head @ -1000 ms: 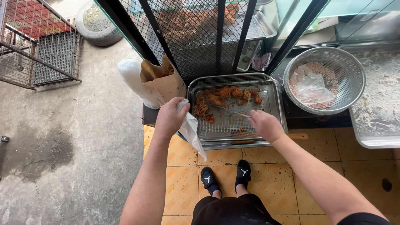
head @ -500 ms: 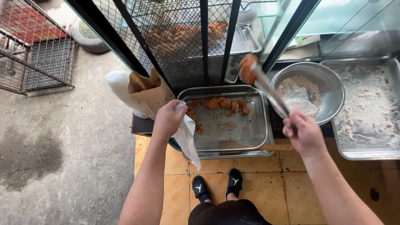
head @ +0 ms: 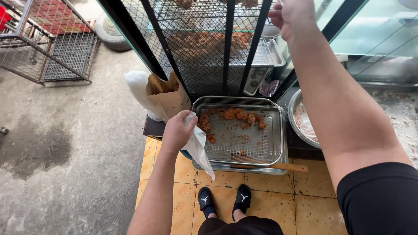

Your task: The person uses tongs to transfer fried chicken from a wire basket into a paper bag, and then uses a large strainer to remove french fries from a pot of oil.

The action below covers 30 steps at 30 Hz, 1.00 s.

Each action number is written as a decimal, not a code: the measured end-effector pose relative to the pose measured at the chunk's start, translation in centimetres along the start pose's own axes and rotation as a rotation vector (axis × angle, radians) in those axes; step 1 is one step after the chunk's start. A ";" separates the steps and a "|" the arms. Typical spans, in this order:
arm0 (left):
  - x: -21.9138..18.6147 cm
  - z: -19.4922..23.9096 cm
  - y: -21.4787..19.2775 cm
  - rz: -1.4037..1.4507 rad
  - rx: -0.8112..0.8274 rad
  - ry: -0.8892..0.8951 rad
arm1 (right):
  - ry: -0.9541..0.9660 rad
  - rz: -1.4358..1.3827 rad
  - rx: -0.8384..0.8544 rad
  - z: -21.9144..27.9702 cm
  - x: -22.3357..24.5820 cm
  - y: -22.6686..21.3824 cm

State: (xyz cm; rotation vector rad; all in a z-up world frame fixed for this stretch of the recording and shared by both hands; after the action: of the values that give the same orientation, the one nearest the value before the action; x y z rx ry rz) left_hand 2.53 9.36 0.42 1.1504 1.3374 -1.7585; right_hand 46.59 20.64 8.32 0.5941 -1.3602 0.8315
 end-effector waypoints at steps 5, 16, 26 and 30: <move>0.9 -0.4 -0.9 -0.019 -0.001 0.017 | -0.156 0.016 -0.014 4.5 0.0 -2.1; 1.3 -2.2 -2.0 -0.047 0.052 0.110 | 0.004 0.381 -0.037 24.9 -16.9 -11.5; 2.4 -1.4 -2.8 -0.059 0.089 0.095 | 0.324 0.805 0.347 29.4 -29.9 1.0; 3.5 -0.9 -3.8 -0.051 0.092 0.087 | 0.341 0.836 0.337 29.4 -28.7 4.7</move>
State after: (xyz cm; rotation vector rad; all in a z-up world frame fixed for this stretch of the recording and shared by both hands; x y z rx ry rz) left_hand -2.07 11.31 -1.35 1.2660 1.3593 -1.8417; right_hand 24.95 -4.63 -16.34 0.0918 -1.1413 1.7740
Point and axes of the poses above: each hand's wrist, its own z-axis away from the middle knuckle, its own y-axis out of the palm, x = y × z, the point moved 10 cm from there along -z, towards the middle knuckle, and after that the axes turned 14 degrees about z, right-handed, at the moved point
